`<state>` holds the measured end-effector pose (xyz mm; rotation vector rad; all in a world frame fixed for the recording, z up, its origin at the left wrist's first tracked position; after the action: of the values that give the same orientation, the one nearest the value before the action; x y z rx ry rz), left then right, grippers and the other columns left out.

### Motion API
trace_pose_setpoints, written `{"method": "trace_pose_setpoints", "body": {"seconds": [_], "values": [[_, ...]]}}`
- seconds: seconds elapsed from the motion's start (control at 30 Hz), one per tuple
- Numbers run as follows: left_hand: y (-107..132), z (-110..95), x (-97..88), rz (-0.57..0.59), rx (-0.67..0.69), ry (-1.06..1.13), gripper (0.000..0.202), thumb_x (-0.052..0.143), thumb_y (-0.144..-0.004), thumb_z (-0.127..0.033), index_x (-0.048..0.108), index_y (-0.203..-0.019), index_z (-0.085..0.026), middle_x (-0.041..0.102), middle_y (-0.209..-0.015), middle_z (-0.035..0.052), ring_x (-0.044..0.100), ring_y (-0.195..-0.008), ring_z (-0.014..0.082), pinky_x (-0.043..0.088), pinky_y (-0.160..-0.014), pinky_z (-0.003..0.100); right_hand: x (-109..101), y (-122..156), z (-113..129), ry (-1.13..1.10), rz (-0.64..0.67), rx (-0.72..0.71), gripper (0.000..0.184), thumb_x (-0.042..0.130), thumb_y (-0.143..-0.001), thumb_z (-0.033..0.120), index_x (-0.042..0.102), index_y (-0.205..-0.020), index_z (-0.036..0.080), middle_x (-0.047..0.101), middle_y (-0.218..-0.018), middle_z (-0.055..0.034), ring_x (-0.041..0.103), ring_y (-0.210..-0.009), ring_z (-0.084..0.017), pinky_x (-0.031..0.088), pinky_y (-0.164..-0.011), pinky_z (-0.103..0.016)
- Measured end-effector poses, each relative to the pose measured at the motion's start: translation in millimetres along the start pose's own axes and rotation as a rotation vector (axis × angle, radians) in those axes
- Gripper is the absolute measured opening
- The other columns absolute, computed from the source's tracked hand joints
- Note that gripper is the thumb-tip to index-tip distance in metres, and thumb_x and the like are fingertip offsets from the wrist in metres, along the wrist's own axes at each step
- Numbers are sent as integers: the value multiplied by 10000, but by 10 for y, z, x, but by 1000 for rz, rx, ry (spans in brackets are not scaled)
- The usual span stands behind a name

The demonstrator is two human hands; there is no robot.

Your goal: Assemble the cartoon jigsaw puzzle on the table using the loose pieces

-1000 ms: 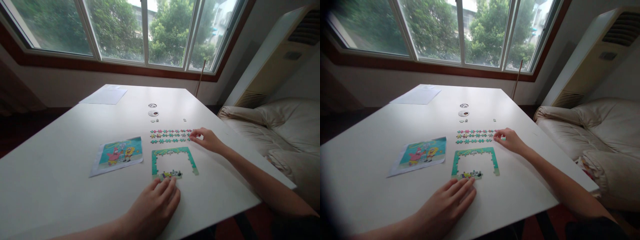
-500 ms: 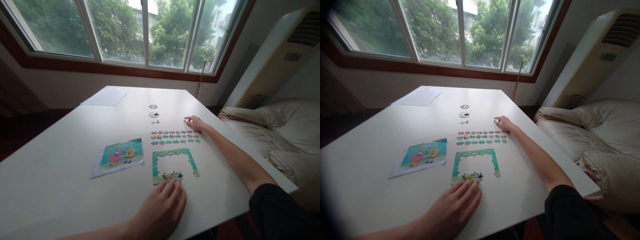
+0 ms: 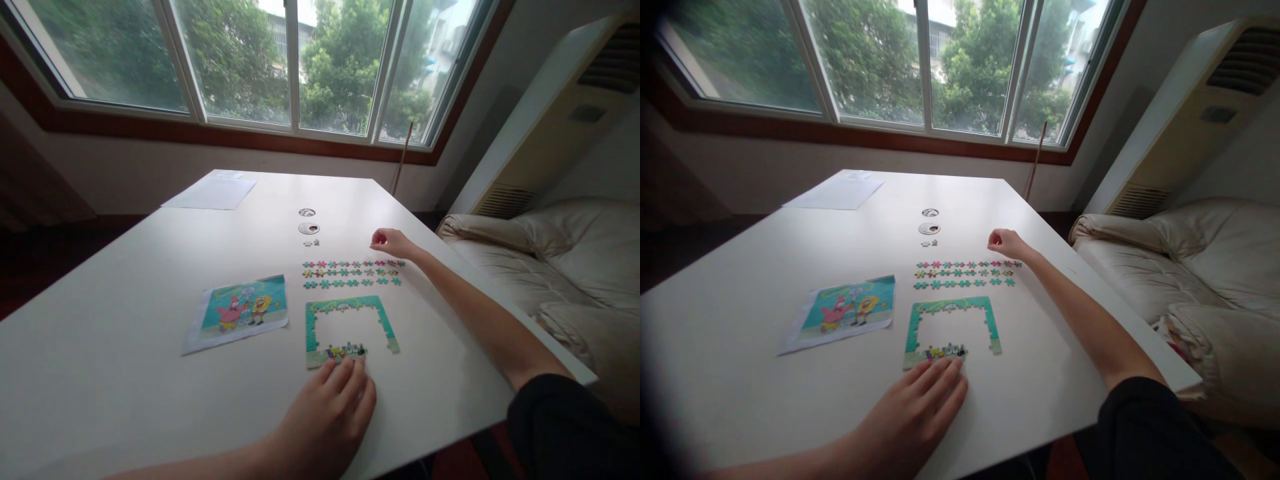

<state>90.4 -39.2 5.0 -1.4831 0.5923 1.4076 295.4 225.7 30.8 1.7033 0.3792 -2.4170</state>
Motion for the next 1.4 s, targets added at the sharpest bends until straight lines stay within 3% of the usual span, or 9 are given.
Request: {"method": "trace_pose_setpoints", "body": {"seconds": [0.07,0.2,0.3,0.4,0.67,0.83,1.1,1.4], "values": [[-9,-3,-1,12,2,-9,282,377,-909,-254,517,-1118,-127,551,-1169,123,508,-1036,234,382,-861,359,-49,263,194,-130,45,-104,217,595,-740,341,596,-812,136,632,-746,-26,551,-667,-107,408,-616,-215],[-31,-27,-19,-6,9,-39,276,370,-912,-240,527,-1110,-125,551,-1166,115,499,-1034,227,371,-851,361,-26,950,571,-404,327,-255,290,578,-752,418,614,-791,134,618,-704,-19,514,-624,-99,389,-580,-219],[-52,-72,-36,-39,34,-39,283,357,-916,-244,537,-1095,-118,557,-1158,106,499,-1019,223,373,-846,355,71,1381,714,-494,465,-235,280,581,-757,417,625,-765,141,591,-669,-7,489,-618,-97,380,-572,-217],[-73,-102,-39,-38,45,-30,286,345,-916,-234,544,-1082,-114,560,-1150,103,507,-996,224,385,-830,353,173,1581,747,-526,458,-162,266,597,-750,408,632,-768,145,558,-638,8,434,-560,-80,342,-505,-199],[-170,-27,-32,-28,16,-1,301,323,-922,-190,509,-1141,-101,545,-1181,95,492,-1030,223,375,-847,368,214,1575,865,-383,339,-279,191,598,-760,348,641,-763,162,518,-677,-4,464,-619,-96,377,-565,-207],[-274,98,47,27,-48,94,348,399,-900,-311,483,-1175,-114,516,-1226,99,476,-1060,242,356,-875,393,126,1610,780,-335,276,-311,209,605,-758,359,612,-837,166,518,-732,-6,462,-660,-100,376,-596,-207],[-378,177,24,125,-41,207,470,421,-869,-447,424,-1245,-164,432,-1320,85,408,-1147,253,316,-924,398,154,1649,728,-304,367,-364,275,667,-695,374,578,-833,153,526,-762,-5,449,-666,-100,372,-595,-205],[-408,158,47,112,-13,220,476,447,-858,-437,442,-1218,-125,483,-1254,107,412,-1134,268,306,-934,418,173,1642,725,-319,379,-361,280,670,-692,374,570,-834,155,517,-762,-3,449,-674,-103,379,-610,-210]]}}
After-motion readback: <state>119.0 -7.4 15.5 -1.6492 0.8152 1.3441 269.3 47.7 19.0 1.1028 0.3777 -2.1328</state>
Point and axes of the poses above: each hand's wrist, its own y-axis away from the middle knuckle, its own x-axis out of the palm, z = x × y, the point moved 5 cm from there along -y, towards the middle knuckle
